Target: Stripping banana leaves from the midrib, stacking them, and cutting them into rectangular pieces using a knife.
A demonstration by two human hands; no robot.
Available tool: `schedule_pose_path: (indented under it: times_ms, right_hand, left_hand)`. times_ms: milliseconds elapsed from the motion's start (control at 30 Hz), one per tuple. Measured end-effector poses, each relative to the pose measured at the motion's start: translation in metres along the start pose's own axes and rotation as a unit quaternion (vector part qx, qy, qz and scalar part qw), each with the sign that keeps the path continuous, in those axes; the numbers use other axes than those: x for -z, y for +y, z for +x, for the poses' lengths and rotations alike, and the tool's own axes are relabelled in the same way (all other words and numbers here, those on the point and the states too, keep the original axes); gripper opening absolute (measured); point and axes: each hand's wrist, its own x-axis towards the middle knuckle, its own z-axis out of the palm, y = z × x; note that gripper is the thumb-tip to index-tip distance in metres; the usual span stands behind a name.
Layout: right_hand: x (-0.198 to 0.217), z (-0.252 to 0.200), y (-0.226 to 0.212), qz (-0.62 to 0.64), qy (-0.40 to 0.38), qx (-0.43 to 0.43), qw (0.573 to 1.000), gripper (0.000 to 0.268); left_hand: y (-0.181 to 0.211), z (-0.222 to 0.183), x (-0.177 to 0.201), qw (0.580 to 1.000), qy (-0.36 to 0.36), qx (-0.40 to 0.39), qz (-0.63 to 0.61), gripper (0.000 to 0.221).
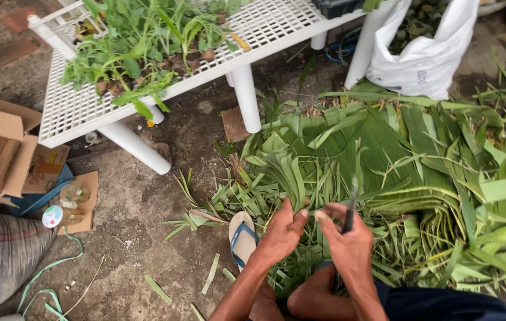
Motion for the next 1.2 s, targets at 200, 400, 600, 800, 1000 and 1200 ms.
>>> schedule_pose_path:
  times_ms: [200, 400, 600, 800, 1000, 1200]
  right_hand:
    - [-0.011, 0.009, -0.028, -0.113, -0.018, 0.077, 0.990, 0.033]
    - [-0.011, 0.011, -0.014, -0.098, 0.023, 0.059, 0.993, 0.019]
    - [-0.006, 0.045, 0.009, -0.166, 0.007, 0.083, 0.983, 0.022]
    - [0.028, 0.063, 0.001, -0.091, 0.021, -0.081, 0.992, 0.026]
    - [0.003, 0.030, 0.058, 0.262, -0.102, -0.303, 0.911, 0.036]
    - [-0.004, 0.031, 0.057, 0.219, -0.090, -0.239, 0.942, 0.054]
  left_hand:
    - [-0.012, -0.006, -0.017, 0.996, 0.001, -0.079, 0.035, 0.030]
    - [-0.017, -0.003, -0.022, 0.994, 0.001, -0.045, 0.097, 0.043]
    - [-0.024, 0.000, -0.027, 0.994, -0.057, 0.002, 0.090, 0.029]
    - [-0.039, 0.007, -0.021, 0.938, -0.094, 0.180, -0.282, 0.022]
    - [-0.031, 0.001, -0.012, 0.886, -0.165, 0.185, -0.393, 0.022]
    - [-0.046, 0.001, -0.016, 0.891, -0.203, 0.214, -0.345, 0.022]
